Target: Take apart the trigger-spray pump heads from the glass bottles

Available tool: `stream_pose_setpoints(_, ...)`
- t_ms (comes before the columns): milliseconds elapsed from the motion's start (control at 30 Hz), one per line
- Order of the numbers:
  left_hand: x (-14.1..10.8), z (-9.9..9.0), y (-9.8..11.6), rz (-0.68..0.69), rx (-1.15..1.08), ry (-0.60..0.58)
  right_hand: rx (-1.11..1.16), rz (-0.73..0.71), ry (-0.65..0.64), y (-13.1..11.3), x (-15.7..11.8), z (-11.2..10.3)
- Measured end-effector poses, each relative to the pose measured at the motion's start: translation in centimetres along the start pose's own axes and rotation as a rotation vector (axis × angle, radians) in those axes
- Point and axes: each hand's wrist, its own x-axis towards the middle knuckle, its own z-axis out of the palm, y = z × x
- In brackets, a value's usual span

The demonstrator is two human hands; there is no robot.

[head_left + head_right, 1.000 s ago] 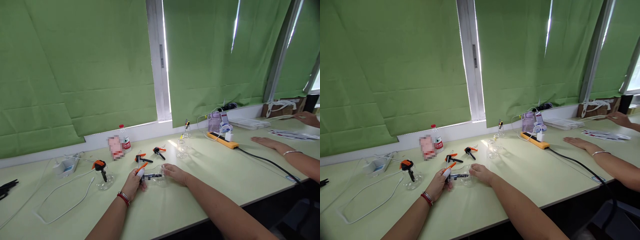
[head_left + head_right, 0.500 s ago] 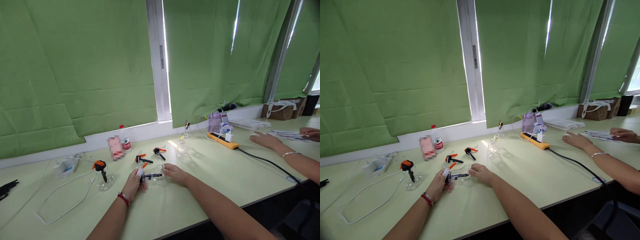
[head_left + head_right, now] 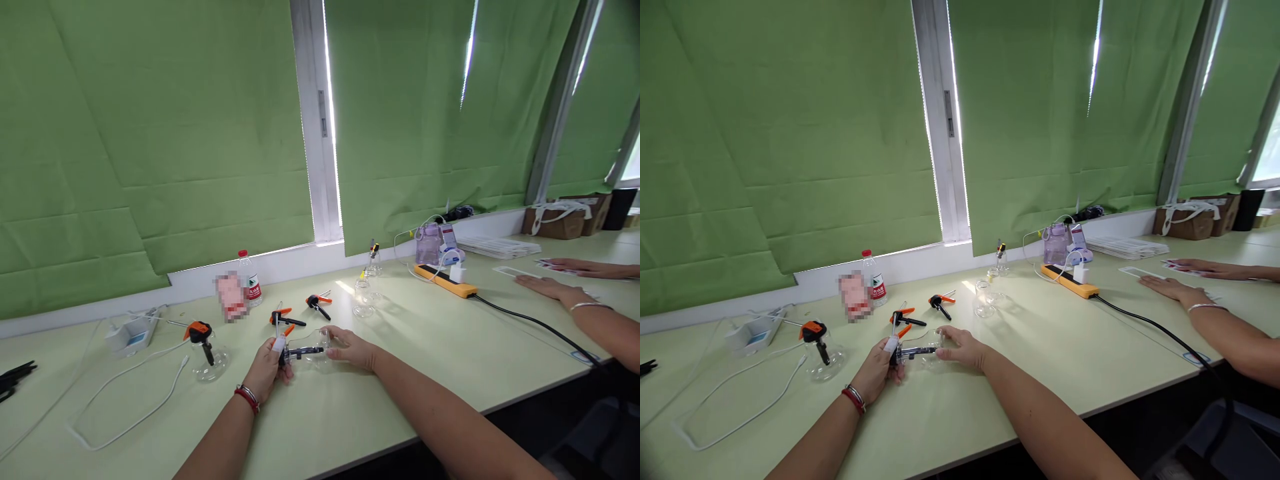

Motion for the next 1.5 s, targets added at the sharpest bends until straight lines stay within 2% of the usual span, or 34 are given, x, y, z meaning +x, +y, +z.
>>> stream_pose_setpoints(233,0.2,-0.2,-0.5,0.022,0.006,-0.017,-0.033,-0.096,-0.021,0.5,0.7,0.5)
stream_pose_setpoints(600,0.0,0.0,0.0,-0.011,-0.029,0.051,-0.035,-0.078,-0.043,0.9,0.2,0.1)
stream_pose_setpoints(900,0.2,-0.1,-0.4,0.003,-0.042,0.025,-0.019,-0.037,0.027,0.7,0.4,0.5)
stream_pose_setpoints(1300,0.2,-0.1,-0.5,0.031,-0.044,0.010,-0.041,-0.085,0.037,-0.2,0.6,0.9)
stream_pose_setpoints(1500,0.4,-0.2,-0.7,0.034,-0.037,0.024,-0.082,-0.082,0.019,0.2,0.6,0.7)
